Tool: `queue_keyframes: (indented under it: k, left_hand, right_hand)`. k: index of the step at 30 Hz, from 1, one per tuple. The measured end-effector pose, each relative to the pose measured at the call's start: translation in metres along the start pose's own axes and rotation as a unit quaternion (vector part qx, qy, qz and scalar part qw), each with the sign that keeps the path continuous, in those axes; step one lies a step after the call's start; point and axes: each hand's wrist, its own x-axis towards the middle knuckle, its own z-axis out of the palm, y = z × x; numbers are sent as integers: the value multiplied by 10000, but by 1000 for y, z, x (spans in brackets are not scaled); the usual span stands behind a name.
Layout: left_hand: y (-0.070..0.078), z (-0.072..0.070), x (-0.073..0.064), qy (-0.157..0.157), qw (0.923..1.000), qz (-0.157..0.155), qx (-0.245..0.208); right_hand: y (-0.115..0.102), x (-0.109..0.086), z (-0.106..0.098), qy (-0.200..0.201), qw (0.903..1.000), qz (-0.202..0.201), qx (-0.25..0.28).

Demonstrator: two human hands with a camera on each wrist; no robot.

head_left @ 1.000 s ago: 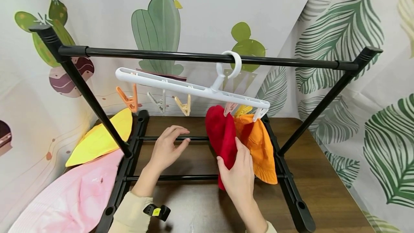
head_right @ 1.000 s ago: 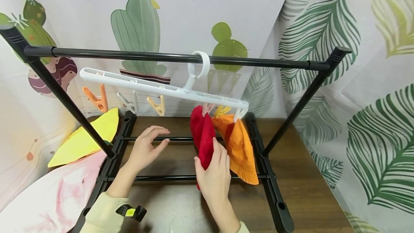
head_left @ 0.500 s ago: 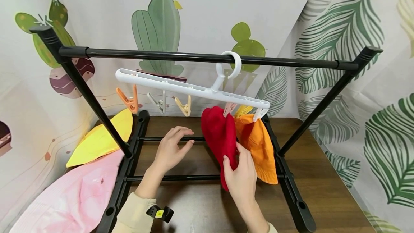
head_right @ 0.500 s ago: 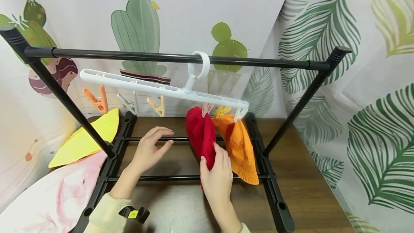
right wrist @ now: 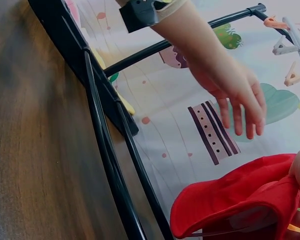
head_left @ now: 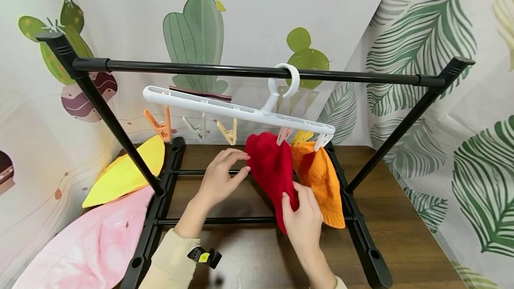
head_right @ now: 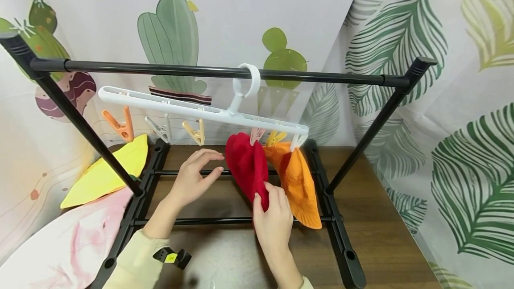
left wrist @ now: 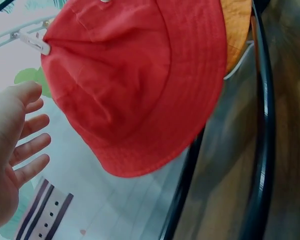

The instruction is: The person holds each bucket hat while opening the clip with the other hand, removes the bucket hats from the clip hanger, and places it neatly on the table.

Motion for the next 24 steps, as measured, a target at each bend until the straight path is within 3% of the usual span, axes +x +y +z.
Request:
queue_keyframes:
  k: [9, 24]
  left_hand:
    - [13, -1, 19, 2, 9996, 219, -152]
    - [29, 1, 46, -325, 9979, -45, -560]
  right_hand:
    - [4, 1, 0, 94, 10000, 1, -26]
    - [9, 4, -2, 93, 9999, 61, -12]
